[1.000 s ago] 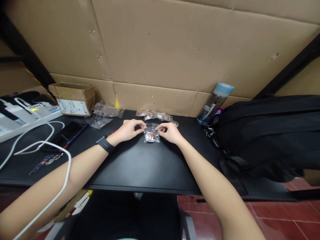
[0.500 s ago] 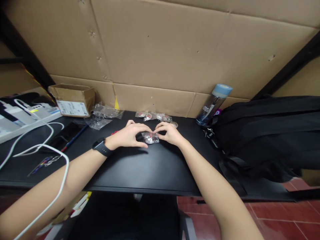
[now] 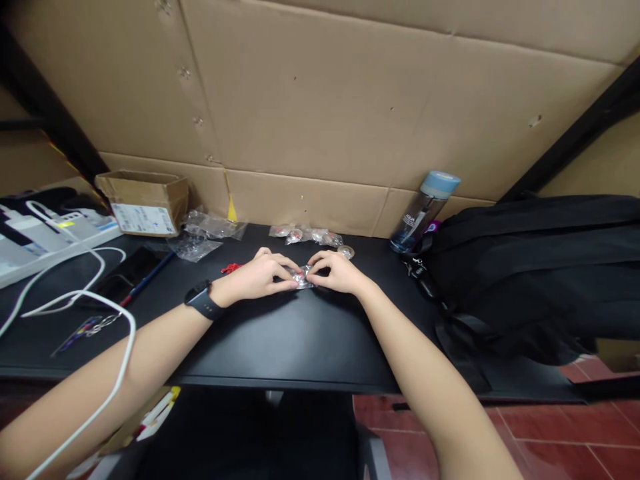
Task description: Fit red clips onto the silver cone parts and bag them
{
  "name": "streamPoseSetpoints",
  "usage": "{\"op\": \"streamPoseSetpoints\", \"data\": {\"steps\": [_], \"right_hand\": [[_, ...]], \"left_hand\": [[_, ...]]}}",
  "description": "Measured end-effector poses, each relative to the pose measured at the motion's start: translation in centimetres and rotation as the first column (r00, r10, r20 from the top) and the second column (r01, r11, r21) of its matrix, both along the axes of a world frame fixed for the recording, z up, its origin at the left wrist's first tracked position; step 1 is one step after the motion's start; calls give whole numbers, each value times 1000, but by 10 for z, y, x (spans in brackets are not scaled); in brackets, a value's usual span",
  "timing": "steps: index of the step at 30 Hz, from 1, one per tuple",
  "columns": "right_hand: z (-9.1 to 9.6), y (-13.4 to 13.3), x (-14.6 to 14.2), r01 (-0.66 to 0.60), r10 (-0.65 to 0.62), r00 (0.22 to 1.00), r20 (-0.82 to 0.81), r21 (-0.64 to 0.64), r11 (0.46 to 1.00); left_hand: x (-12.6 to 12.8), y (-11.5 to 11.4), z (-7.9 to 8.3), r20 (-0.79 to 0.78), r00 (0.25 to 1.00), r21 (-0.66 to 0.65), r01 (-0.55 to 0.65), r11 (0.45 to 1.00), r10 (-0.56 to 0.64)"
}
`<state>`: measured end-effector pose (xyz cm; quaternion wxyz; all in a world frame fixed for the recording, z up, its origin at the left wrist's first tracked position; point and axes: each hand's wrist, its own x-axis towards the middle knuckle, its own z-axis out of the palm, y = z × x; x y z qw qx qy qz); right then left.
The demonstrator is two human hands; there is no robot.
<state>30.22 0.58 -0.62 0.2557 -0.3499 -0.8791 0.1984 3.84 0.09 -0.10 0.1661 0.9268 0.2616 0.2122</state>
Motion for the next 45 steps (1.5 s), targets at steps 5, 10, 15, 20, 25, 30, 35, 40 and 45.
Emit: {"op": "streamPoseSetpoints", "data": {"steps": [5,10,15,20,25,30,35,40,45], "right_hand": [[-3,3,-2,-6,5,1000,-16,-64,998],[-4,6,0,-11,8,999,-37,-94,996],[-3,9,7,34,-35,999,-1,-125,992],[-4,10,8,71,-65,996,55,-125,990],[1,4,4,119,-124,990,64,73,990],[4,-7,-7,-8,-23,986,167,182,983],[-5,-7,-13,51,-110,944,312,189,981],[-11,0,-9,222,-306,881,362,255,941],[3,9,31,353,-410,870,272,237,905]], "left_hand": [[2,3,-7,33,999,-31,-26,999,27],[5,1,-11,60,990,-46,-122,991,125],[5,2,-12,24,989,-55,-147,988,149],[5,3,-13,-27,983,-35,-181,983,181],[2,2,-14,-61,980,170,-174,970,187],[3,4,-17,-55,963,331,-231,915,263],[-3,9,-7,-29,910,401,-368,839,413],[-43,30,9,-44,853,400,-462,792,520],[-81,49,16,-184,897,291,-340,894,402]]}}
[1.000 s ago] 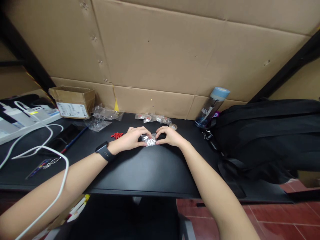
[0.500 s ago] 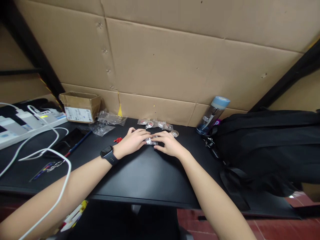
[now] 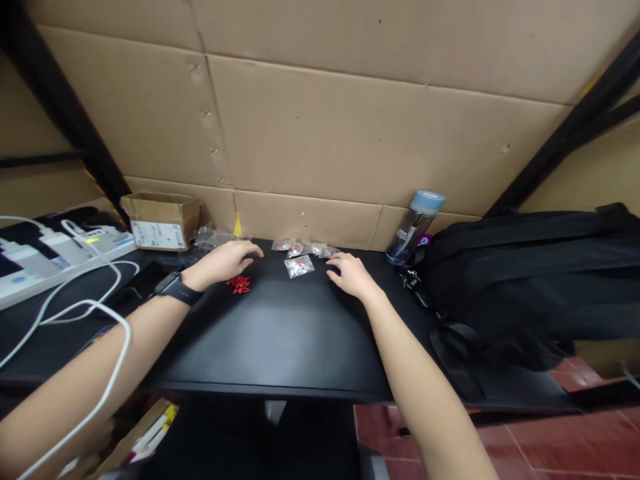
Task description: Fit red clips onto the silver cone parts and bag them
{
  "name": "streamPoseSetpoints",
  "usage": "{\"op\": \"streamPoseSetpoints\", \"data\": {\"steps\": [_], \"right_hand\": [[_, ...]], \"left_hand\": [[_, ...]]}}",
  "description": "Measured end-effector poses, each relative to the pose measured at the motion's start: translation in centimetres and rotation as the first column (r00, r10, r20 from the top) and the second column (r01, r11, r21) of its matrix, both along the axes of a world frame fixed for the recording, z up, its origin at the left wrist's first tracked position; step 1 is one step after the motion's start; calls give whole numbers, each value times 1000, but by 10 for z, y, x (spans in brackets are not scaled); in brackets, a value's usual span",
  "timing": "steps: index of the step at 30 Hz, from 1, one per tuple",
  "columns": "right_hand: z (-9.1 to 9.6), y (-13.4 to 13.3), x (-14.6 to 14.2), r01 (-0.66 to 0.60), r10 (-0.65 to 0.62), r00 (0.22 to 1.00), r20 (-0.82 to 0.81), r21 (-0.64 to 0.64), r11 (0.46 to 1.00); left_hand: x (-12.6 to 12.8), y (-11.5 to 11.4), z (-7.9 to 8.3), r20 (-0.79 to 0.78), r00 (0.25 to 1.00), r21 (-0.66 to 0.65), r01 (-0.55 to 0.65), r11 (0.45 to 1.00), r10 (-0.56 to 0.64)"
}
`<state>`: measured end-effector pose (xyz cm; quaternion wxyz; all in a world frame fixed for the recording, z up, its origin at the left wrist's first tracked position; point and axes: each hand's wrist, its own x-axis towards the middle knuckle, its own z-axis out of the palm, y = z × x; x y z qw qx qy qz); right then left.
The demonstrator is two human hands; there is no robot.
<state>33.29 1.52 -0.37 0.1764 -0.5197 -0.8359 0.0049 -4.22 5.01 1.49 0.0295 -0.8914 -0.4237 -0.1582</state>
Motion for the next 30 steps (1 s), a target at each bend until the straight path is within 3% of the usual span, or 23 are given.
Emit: {"op": "streamPoseSetpoints", "data": {"steps": [4,7,9,12,16,30], "right_hand": [[7,5,42,135,-136,988,-78,-18,991],[2,9,54,127,-131,985,-111,-45,991],[-5,12,52,112,-118,983,-141,-51,992],[-13,18,45,111,-116,976,-182,-36,993],[-19,24,40,111,-113,972,-205,-24,994],[-20,27,42,130,-134,967,-218,-35,991]], "left_hand": [[-16,0,-3,-71,997,93,-29,995,35],[-24,-3,-10,-18,987,138,-157,978,161],[-27,-5,-15,53,984,110,-176,978,171],[-27,-9,-20,197,979,-13,-46,999,48],[-20,-14,-21,325,945,-129,95,987,-49],[-24,-16,-16,132,981,-168,161,973,-140]]}}
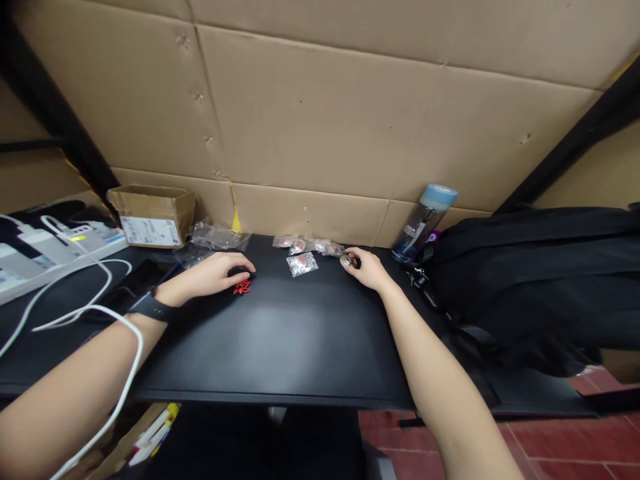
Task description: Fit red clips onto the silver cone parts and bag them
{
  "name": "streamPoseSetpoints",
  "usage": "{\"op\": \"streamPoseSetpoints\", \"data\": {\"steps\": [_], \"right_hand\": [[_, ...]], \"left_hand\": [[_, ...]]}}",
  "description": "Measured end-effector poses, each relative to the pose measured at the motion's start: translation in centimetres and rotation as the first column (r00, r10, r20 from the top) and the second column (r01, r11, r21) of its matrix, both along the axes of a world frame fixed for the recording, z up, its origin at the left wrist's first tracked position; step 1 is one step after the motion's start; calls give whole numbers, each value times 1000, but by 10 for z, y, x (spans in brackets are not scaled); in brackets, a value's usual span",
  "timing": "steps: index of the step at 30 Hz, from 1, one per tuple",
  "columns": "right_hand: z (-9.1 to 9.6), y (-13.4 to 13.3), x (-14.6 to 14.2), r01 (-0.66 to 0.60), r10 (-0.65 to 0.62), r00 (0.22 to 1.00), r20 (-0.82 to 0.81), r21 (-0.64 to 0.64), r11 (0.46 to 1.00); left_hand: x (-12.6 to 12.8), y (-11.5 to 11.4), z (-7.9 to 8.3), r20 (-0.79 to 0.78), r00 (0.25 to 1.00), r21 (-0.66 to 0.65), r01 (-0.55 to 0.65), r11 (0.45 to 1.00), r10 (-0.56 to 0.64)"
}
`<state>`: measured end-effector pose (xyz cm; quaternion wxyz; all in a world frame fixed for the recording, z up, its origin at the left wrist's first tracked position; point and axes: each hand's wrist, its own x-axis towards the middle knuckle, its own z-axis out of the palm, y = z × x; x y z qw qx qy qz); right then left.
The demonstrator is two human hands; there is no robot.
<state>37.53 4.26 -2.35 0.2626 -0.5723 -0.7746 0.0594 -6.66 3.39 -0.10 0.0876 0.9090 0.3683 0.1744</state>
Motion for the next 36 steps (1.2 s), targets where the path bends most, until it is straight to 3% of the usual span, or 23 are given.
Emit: {"op": "streamPoseSetpoints", "data": {"steps": [13,23,36], "right_hand": [[5,-2,-7,-8,12,998,-60,68,998],[15,-16,-34,-120,116,944,-308,6,993],[27,-35,-60,-202,171,916,-363,-47,978]], "left_hand": [[-16,8,2,24,999,-45,-23,999,24],[-18,12,-2,46,998,-87,40,995,-36],[-14,6,1,25,999,-104,37,994,-34]]}}
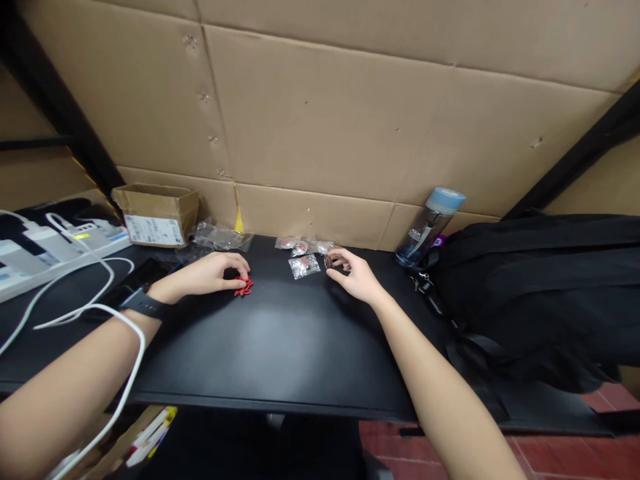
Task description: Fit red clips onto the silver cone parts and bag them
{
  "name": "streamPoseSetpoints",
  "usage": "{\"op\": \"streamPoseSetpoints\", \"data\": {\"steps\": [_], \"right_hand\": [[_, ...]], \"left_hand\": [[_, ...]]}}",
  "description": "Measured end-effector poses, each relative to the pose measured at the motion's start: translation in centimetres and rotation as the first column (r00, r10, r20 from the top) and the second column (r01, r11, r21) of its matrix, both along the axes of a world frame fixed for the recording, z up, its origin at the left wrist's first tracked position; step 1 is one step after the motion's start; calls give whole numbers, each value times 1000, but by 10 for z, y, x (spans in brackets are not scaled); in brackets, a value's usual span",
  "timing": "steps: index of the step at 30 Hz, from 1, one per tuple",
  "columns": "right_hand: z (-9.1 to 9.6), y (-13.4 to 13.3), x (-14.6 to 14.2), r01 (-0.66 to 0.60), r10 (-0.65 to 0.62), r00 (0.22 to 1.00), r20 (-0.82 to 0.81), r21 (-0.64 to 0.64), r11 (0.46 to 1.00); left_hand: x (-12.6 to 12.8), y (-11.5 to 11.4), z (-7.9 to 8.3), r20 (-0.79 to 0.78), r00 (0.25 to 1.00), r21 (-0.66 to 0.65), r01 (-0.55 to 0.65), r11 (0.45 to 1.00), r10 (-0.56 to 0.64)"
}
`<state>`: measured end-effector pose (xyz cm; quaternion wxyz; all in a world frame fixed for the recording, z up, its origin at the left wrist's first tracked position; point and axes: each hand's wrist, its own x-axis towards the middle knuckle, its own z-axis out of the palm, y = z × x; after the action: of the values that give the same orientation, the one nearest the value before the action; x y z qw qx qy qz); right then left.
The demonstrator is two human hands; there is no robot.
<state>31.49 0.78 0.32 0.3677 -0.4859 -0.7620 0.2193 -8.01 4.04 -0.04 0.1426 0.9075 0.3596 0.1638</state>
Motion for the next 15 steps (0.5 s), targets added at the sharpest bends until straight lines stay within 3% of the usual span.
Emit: {"op": "streamPoseSetpoints", "data": {"steps": [15], "right_hand": [[1,-12,-19,-147,144,986,-87,-31,989]], "left_hand": [[4,-6,5,7,999,-5,43,999,-43]]}}
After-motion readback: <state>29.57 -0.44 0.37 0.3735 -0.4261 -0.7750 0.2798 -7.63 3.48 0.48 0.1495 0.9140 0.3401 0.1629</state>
